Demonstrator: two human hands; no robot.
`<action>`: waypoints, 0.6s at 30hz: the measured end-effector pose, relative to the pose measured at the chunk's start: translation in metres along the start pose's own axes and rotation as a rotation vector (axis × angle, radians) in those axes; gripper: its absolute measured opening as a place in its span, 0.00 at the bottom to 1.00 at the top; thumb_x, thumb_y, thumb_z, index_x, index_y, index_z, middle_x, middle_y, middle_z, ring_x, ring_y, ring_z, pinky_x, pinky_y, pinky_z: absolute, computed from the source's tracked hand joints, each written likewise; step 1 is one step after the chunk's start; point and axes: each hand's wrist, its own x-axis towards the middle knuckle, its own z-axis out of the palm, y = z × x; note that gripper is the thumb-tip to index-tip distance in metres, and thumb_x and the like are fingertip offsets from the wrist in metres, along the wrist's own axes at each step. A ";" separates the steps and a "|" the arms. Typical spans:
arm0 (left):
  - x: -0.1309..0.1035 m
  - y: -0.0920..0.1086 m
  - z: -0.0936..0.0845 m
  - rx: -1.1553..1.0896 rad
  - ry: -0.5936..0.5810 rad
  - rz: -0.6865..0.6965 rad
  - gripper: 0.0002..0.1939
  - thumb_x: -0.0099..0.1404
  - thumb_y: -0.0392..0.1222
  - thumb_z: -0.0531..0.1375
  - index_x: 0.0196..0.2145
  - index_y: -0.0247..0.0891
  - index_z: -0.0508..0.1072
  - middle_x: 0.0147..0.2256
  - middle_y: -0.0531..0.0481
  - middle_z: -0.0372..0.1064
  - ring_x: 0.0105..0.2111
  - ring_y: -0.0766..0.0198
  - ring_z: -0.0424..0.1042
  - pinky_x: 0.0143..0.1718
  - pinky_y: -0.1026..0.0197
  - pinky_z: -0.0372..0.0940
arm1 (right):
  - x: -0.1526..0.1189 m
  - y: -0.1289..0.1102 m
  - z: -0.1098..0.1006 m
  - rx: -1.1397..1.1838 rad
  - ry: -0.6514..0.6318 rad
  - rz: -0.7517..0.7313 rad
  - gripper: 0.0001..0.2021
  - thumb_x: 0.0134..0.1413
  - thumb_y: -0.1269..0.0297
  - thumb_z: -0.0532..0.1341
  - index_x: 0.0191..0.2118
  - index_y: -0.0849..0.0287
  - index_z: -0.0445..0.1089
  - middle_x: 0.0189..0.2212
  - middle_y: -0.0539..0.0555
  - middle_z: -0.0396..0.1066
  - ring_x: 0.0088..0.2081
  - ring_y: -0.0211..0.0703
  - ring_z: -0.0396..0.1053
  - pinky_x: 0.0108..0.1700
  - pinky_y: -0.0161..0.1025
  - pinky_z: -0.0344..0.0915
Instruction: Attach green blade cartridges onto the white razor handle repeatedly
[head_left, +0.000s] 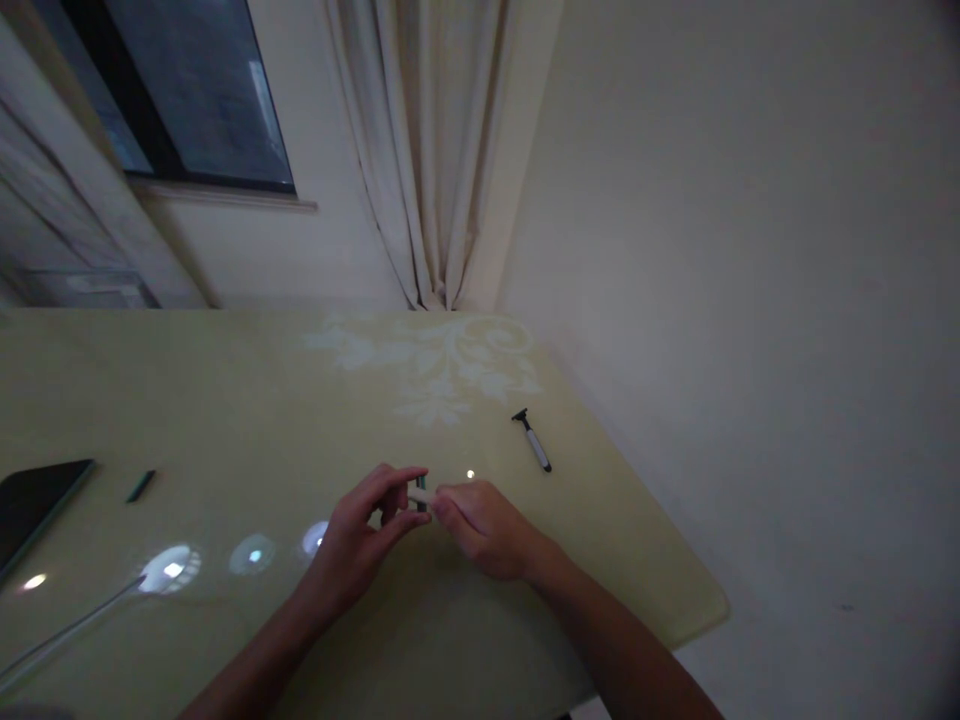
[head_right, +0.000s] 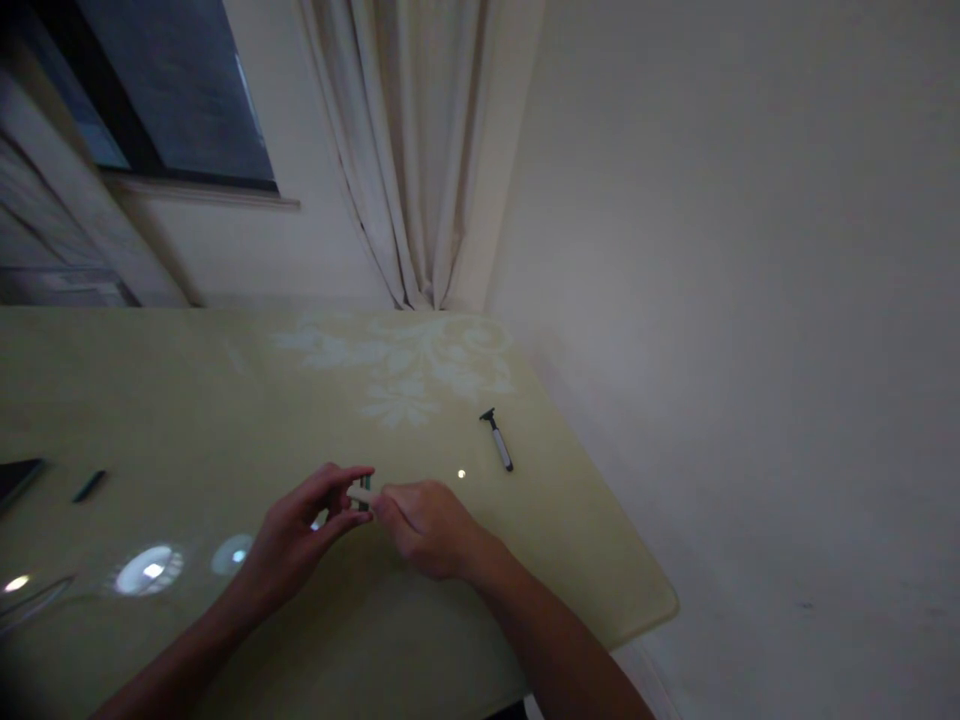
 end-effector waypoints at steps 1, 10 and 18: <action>0.000 0.000 0.000 -0.003 0.002 -0.003 0.18 0.66 0.38 0.69 0.53 0.49 0.81 0.30 0.58 0.67 0.27 0.67 0.68 0.31 0.66 0.64 | 0.000 0.000 0.000 0.005 0.003 0.001 0.22 0.78 0.54 0.47 0.30 0.57 0.59 0.26 0.47 0.60 0.28 0.37 0.57 0.33 0.38 0.50; -0.001 0.000 -0.001 -0.011 0.026 0.017 0.18 0.66 0.39 0.70 0.53 0.49 0.81 0.29 0.58 0.66 0.27 0.67 0.67 0.31 0.65 0.64 | 0.000 -0.001 -0.002 0.005 0.028 0.024 0.23 0.79 0.53 0.46 0.29 0.57 0.58 0.25 0.47 0.58 0.27 0.37 0.56 0.33 0.38 0.49; 0.001 0.000 -0.001 -0.005 0.016 0.027 0.18 0.65 0.39 0.71 0.53 0.49 0.82 0.29 0.57 0.67 0.27 0.66 0.68 0.30 0.65 0.65 | 0.001 -0.004 -0.001 -0.023 0.018 0.001 0.23 0.79 0.52 0.45 0.30 0.57 0.58 0.25 0.47 0.59 0.28 0.38 0.56 0.34 0.38 0.49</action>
